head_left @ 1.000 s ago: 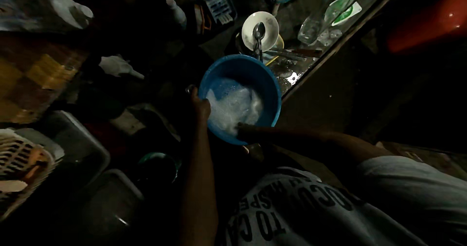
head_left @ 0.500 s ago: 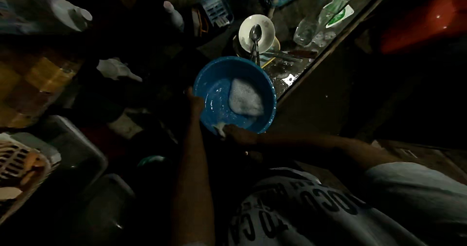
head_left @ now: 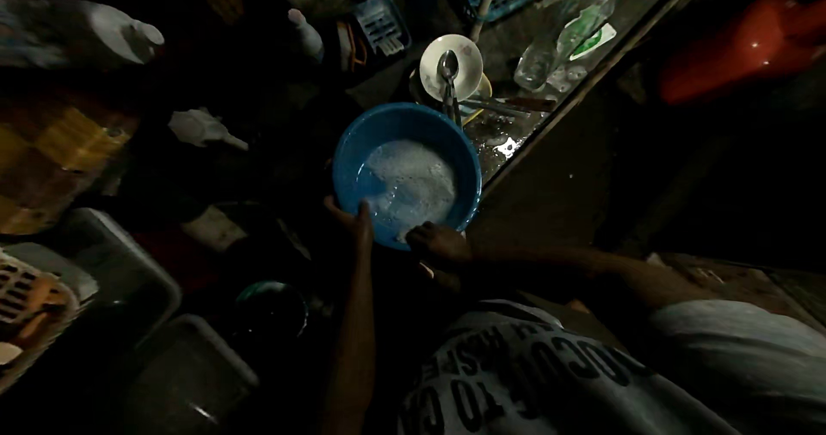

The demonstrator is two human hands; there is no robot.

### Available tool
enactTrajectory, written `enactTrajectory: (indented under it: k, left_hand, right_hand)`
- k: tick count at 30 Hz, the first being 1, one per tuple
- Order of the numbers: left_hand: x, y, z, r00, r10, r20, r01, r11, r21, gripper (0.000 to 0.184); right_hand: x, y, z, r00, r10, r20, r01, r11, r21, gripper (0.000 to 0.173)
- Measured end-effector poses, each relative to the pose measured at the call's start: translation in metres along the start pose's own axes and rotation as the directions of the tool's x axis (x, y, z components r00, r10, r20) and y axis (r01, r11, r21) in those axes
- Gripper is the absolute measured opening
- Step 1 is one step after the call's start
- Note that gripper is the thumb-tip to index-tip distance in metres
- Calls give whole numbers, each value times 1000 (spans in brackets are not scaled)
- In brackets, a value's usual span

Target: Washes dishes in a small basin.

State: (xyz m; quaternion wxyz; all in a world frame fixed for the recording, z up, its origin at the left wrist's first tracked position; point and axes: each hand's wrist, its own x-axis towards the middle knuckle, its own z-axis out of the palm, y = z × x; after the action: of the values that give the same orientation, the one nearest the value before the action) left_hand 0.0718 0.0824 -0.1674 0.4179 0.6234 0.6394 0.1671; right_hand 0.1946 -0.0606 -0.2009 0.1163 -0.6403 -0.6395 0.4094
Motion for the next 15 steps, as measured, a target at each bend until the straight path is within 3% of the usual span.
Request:
enactTrajectory:
  k: [3,6,8,11,13,15]
  left_hand:
    - [-33,-3,4,993,-48,-106,51,999,19,60]
    - [-15,-5,-8,998,29,-54,-27,999,41,56]
    - [1,-4,-16,999,49,-15,-48,998,42,57]
    - [20,-7,-28,998,52,25,-54,993,104,60]
    - [23,3,-38,993,48,105,-65,985,158,66]
    - [26,12,-44,983,53,176,-90,974,209,71]
  right_hand:
    - [21,-48,3,990,134,-40,-124,976,178,39]
    - [14,-57,4,999,34,37,-42,969,242,50]
    - [2,-33,4,990,-71,119,51,985,166,60]
    - [-17,36,-3,956,-201,215,220,973,-67,60]
    - [-20,76,-31,936,-196,294,259,946,-193,56]
    - [-13,102,-70,946,-96,309,157,972,-176,53]
